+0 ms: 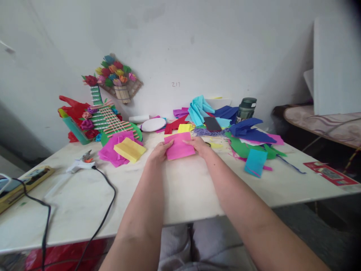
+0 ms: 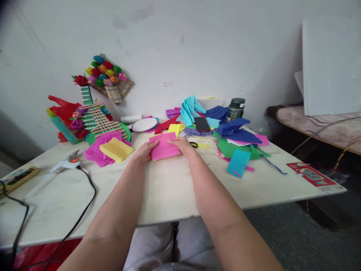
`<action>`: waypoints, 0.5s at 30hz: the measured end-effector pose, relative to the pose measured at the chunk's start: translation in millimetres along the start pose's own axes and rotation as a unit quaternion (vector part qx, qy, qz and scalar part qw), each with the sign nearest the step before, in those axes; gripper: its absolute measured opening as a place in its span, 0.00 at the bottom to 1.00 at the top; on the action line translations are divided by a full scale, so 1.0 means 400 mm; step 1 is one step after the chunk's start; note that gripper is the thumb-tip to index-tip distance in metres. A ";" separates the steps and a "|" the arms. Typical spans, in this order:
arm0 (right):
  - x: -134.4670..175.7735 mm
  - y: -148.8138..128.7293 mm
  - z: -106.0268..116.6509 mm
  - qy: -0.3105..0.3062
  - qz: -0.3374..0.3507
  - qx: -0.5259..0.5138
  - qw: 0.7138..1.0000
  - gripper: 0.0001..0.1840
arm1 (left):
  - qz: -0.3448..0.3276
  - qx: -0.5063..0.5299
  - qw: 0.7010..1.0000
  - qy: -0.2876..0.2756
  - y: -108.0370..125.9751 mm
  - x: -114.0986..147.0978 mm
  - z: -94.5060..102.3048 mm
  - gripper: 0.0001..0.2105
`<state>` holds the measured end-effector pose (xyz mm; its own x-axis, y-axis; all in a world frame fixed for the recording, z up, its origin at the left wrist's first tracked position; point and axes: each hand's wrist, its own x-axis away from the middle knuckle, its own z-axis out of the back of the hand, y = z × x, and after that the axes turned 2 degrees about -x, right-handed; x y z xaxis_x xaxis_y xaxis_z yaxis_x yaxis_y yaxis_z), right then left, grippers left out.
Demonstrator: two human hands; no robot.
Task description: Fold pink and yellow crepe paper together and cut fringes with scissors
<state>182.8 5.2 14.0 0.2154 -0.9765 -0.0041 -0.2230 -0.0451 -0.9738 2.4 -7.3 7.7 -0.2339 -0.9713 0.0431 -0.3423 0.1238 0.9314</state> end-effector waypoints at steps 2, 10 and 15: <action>-0.003 0.004 -0.001 0.033 -0.009 0.019 0.999 0.12 | 0.011 -0.007 1.000 0.004 -0.001 0.001 -0.001 0.11; -0.002 0.007 -0.017 0.063 -0.004 -0.020 0.998 0.08 | -0.020 0.015 0.997 0.079 0.000 -0.008 -0.012 0.11; 0.006 0.004 -0.022 0.048 -0.024 -0.023 0.998 0.07 | -0.048 -0.021 0.995 0.088 0.001 -0.009 -0.004 0.14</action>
<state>174.8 0.8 14.5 0.1358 -0.9885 0.0669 -0.2589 -0.1006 -0.9607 4.8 -4.2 8.4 -0.0369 -0.9992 0.0119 -0.3157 0.0229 0.9486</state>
